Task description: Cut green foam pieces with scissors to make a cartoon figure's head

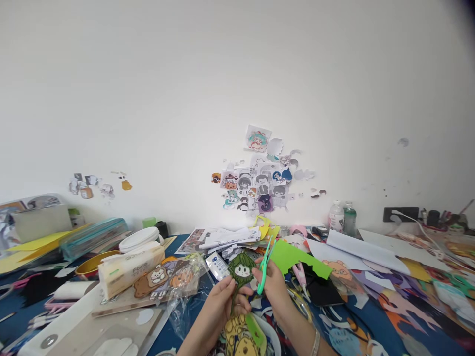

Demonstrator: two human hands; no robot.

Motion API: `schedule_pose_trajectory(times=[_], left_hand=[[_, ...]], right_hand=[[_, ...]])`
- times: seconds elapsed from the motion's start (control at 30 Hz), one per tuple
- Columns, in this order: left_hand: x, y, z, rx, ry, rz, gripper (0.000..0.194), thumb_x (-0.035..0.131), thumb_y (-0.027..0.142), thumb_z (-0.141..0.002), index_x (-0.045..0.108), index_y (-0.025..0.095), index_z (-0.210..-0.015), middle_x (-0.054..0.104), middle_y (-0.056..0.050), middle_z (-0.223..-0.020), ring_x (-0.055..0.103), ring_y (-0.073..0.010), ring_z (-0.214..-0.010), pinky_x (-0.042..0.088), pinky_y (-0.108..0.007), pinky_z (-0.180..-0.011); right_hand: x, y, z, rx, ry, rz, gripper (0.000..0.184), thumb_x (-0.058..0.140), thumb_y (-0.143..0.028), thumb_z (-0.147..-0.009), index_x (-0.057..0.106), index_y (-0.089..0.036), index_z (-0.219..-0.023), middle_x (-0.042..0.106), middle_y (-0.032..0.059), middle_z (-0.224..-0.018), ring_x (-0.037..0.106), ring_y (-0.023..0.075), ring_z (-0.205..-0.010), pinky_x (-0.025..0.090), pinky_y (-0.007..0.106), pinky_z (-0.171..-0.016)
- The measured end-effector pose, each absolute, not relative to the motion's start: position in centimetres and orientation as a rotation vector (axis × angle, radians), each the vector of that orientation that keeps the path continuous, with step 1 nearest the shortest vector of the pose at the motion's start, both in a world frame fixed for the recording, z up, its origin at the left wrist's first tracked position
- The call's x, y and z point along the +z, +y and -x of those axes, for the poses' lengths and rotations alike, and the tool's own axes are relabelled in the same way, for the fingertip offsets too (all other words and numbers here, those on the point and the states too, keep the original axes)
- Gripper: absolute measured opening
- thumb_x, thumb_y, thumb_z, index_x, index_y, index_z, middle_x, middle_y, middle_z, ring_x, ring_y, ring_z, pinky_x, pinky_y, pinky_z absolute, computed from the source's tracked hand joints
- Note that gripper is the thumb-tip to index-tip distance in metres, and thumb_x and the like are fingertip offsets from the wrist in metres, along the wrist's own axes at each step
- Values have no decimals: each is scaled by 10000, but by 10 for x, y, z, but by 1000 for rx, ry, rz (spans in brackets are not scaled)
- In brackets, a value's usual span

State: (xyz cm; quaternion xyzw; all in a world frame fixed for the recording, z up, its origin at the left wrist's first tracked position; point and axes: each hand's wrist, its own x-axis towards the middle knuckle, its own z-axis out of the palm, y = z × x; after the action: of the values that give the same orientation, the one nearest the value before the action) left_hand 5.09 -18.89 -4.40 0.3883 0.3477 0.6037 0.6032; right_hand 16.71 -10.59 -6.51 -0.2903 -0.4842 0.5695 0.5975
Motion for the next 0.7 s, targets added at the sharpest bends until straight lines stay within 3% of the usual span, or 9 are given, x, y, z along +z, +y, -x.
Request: schedule_pose_trajectory(times=[0.2,0.4,0.6,0.7], left_hand=[[-43,-188,-47,1479,794,-799,236,688,305,-677,491,178,-705,658,-17,-720,562,-80,-507,438,-191,-505],[-46,-182,-40,1591,746,-721,214,712,225,-652,510,159,-676,670,-42,-762,560,-80,-538,455,-190,-521],[-44,-177,-32,1765,687,-654,213,744,181,-594,539,137,-631,677,-52,-764,486,-51,-476,402,-171,-437],[-43,-177,-28,1816,685,-620,216,755,176,-575,548,132,-617,678,-60,-775,473,-51,-470,402,-181,-432]], right_hand=[[-64,-108,-165,1202,-1229,628,346,738,-344,-550,546,-182,-789,578,-11,-659,527,139,-547,415,230,-486],[-61,-112,-170,1026,-1398,782,282,633,-393,-675,512,-203,-843,599,21,-736,545,175,-576,424,273,-521],[-59,-115,-177,475,-1715,1118,391,640,-268,-637,607,-198,-1020,574,123,-974,501,324,-941,386,399,-800],[-60,-117,-178,291,-1878,1187,448,588,-128,-615,625,-199,-1056,533,126,-994,467,316,-989,366,375,-831]])
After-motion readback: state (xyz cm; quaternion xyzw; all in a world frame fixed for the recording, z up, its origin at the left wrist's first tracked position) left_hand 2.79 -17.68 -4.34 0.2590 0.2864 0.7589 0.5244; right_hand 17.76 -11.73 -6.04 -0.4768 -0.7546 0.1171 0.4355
